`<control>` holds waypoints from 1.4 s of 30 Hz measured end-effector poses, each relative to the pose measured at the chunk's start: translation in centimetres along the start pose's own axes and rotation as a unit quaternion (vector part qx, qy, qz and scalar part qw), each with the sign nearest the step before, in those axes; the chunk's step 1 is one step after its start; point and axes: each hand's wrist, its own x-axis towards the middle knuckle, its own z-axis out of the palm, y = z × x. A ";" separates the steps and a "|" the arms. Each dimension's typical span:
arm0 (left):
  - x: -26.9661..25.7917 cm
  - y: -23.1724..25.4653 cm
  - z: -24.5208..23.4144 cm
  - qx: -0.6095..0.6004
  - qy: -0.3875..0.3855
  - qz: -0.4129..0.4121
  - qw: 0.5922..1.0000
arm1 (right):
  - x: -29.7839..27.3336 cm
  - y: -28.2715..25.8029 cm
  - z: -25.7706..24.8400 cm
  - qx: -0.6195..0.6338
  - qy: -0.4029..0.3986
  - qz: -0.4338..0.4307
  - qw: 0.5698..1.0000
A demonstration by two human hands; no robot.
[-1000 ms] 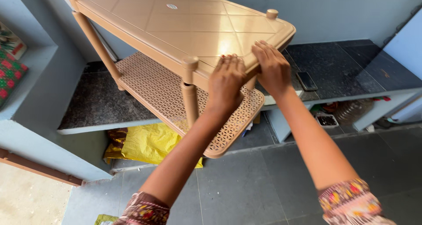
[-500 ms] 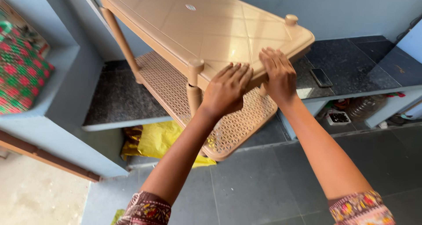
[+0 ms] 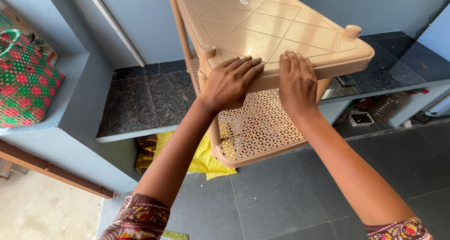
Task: The person disassembles a beige plastic two-tier table by hand. They lift and remove the top tier, then detach the four cylindrical legs from the lower tier, placing the removed parts aside.
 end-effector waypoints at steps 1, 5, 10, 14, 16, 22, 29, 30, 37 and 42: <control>0.1 0.1 -0.1 0.030 0.000 0.009 0.999 | 0.2 -0.6 0.0 -0.009 -0.004 0.004 1.000; 1.0 3.3 1.5 0.124 0.049 -0.062 0.989 | 1.0 -3.1 0.5 -0.003 -0.002 0.011 1.000; 0.9 3.0 2.6 0.104 0.090 -0.157 0.978 | 2.3 -4.6 1.4 0.036 0.022 0.018 0.999; 0.6 1.3 2.9 0.054 0.106 -0.179 0.977 | 2.3 -1.8 1.6 0.094 0.031 -0.061 0.993; 0.1 0.3 2.6 0.044 0.114 -0.177 0.977 | 1.7 0.0 1.3 0.067 0.041 -0.059 0.995; -1.4 -1.5 2.6 0.095 0.075 -0.175 0.977 | 1.0 3.7 1.6 0.001 -0.034 -0.016 0.999; 2.5 1.5 5.6 0.138 0.062 -0.153 0.977 | 2.6 2.5 1.5 -0.067 -0.122 -0.004 0.990; 3.1 2.0 6.1 0.125 0.052 -0.150 0.979 | 2.6 2.3 1.2 -0.057 -0.130 -0.009 0.990; 0.4 0.5 5.1 0.026 0.140 -0.018 0.990 | 2.8 0.1 -1.9 -0.106 -0.176 -0.083 0.975; -1.8 -5.2 1.4 -0.013 0.123 -0.015 0.992 | 5.6 -4.5 -1.0 -0.159 -0.167 -0.105 0.967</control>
